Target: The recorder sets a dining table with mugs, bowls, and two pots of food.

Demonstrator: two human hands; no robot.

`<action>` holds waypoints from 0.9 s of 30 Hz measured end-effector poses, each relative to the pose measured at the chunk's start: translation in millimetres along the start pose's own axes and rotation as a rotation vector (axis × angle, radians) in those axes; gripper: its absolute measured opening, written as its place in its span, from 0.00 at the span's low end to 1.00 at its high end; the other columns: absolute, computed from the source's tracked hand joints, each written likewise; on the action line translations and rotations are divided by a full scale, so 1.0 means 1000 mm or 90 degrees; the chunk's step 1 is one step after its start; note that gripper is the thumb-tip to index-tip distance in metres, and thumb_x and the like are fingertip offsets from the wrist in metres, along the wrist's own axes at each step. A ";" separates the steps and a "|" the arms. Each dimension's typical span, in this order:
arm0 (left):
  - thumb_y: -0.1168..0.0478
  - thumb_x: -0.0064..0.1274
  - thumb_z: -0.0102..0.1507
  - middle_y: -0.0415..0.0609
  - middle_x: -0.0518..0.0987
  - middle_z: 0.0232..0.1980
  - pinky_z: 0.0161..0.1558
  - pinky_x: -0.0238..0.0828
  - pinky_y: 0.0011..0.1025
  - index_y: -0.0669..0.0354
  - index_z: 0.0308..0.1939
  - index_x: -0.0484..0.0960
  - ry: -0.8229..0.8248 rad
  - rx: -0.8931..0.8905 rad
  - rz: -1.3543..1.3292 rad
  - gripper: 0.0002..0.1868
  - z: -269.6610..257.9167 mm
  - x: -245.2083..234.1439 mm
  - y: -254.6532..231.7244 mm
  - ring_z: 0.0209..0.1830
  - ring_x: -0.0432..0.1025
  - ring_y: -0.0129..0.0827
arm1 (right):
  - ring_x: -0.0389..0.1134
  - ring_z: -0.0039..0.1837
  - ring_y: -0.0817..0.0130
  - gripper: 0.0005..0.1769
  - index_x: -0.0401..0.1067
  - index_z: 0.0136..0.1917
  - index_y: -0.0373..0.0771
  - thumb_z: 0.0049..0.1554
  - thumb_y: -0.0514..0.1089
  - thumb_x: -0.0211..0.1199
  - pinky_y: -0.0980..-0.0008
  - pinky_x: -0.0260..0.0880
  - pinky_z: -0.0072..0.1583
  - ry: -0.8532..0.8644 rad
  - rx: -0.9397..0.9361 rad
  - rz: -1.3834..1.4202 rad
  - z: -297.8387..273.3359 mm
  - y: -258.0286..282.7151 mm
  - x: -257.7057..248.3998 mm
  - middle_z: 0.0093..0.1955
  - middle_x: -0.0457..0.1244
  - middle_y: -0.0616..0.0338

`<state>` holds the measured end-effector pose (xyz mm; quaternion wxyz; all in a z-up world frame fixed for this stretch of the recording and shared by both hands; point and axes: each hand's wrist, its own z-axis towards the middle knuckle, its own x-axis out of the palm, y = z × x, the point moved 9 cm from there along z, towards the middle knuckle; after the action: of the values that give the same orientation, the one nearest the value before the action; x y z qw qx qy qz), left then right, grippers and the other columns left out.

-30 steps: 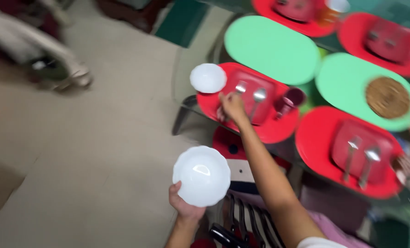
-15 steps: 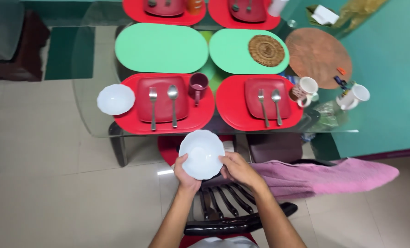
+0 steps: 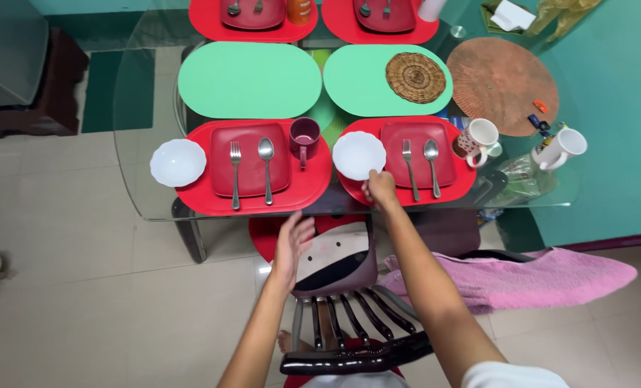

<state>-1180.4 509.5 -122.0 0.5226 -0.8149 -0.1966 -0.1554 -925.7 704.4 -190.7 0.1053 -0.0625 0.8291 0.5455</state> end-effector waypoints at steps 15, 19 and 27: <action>0.39 0.30 0.68 0.52 0.77 0.68 0.68 0.59 0.38 0.55 0.71 0.70 -0.059 -0.105 0.169 0.36 -0.110 -0.056 -0.010 0.69 0.69 0.38 | 0.61 0.25 0.67 0.35 0.69 0.38 0.33 0.66 0.64 0.41 0.69 0.60 0.28 0.039 0.164 0.258 0.023 -0.058 0.032 0.27 0.62 0.54; 0.38 0.29 0.68 0.52 0.77 0.68 0.68 0.59 0.38 0.56 0.71 0.71 0.039 -0.124 0.187 0.36 -0.105 -0.033 -0.008 0.69 0.69 0.38 | 0.60 0.26 0.72 0.25 0.69 0.39 0.37 0.67 0.59 0.51 0.71 0.59 0.28 0.010 0.074 0.199 -0.082 -0.040 -0.017 0.28 0.61 0.58; 0.41 0.31 0.70 0.54 0.79 0.64 0.63 0.63 0.36 0.65 0.69 0.72 0.280 -0.147 0.208 0.36 -0.113 0.116 0.024 0.64 0.72 0.36 | 0.60 0.27 0.77 0.11 0.68 0.43 0.40 0.65 0.47 0.55 0.76 0.57 0.28 -0.251 -0.051 0.322 -0.340 -0.039 -0.215 0.30 0.62 0.63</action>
<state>-1072.4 415.6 -42.1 0.4744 -0.8368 0.0742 -0.2630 -744.3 374.5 -43.3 0.1226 0.2487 0.7599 0.5879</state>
